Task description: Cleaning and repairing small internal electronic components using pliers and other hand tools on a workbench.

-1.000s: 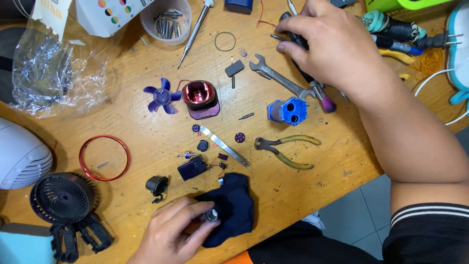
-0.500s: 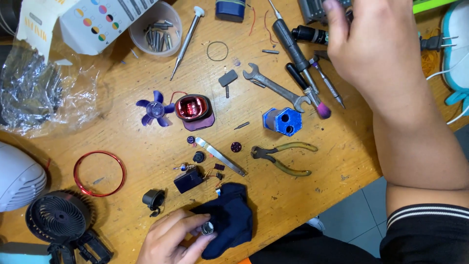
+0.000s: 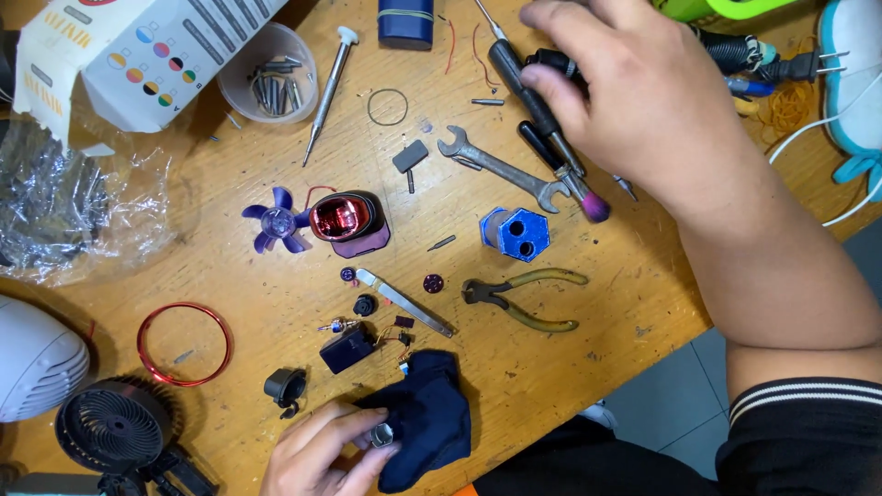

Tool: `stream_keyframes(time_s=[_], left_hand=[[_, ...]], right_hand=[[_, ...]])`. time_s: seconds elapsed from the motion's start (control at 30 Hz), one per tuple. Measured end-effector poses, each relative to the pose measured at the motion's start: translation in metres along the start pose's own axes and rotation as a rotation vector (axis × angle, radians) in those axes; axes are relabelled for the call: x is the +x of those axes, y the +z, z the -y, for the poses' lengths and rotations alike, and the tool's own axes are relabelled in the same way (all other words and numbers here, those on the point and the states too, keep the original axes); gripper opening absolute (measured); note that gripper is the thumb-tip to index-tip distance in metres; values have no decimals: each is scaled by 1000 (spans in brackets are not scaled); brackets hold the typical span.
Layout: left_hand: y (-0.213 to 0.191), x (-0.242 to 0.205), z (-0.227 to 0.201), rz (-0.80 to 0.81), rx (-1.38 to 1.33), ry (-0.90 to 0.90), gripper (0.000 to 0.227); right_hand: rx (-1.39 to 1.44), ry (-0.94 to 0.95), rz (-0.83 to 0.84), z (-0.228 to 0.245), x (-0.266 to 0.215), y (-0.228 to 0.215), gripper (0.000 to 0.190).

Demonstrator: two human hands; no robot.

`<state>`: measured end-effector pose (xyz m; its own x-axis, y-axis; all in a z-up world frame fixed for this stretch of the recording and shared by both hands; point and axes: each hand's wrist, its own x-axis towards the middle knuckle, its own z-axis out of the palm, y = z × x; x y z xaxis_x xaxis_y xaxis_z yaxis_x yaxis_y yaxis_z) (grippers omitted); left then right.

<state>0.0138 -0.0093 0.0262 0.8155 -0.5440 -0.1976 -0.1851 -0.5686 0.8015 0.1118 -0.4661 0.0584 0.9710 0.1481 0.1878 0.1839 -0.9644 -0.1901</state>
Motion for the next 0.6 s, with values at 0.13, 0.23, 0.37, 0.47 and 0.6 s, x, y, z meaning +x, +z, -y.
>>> stream_keyframes(time_s=[0.13, 0.23, 0.37, 0.47, 0.6], left_hand=[[0, -1, 7, 15, 8, 37, 30], [-3, 0, 12, 60, -15, 105, 30], [-7, 4, 14, 105, -56, 226, 30], [-9, 6, 17, 131, -93, 293, 29], [-11, 10, 16, 112, -123, 363, 27]], right_hand=[[23, 53, 30, 0, -3, -11, 30], [83, 68, 48, -3, -8, -25, 27], [17, 100, 28, -7, -11, -39, 8], [99, -140, 79, 21, 25, -38, 26], [5, -355, 99, 45, 78, -8, 29]])
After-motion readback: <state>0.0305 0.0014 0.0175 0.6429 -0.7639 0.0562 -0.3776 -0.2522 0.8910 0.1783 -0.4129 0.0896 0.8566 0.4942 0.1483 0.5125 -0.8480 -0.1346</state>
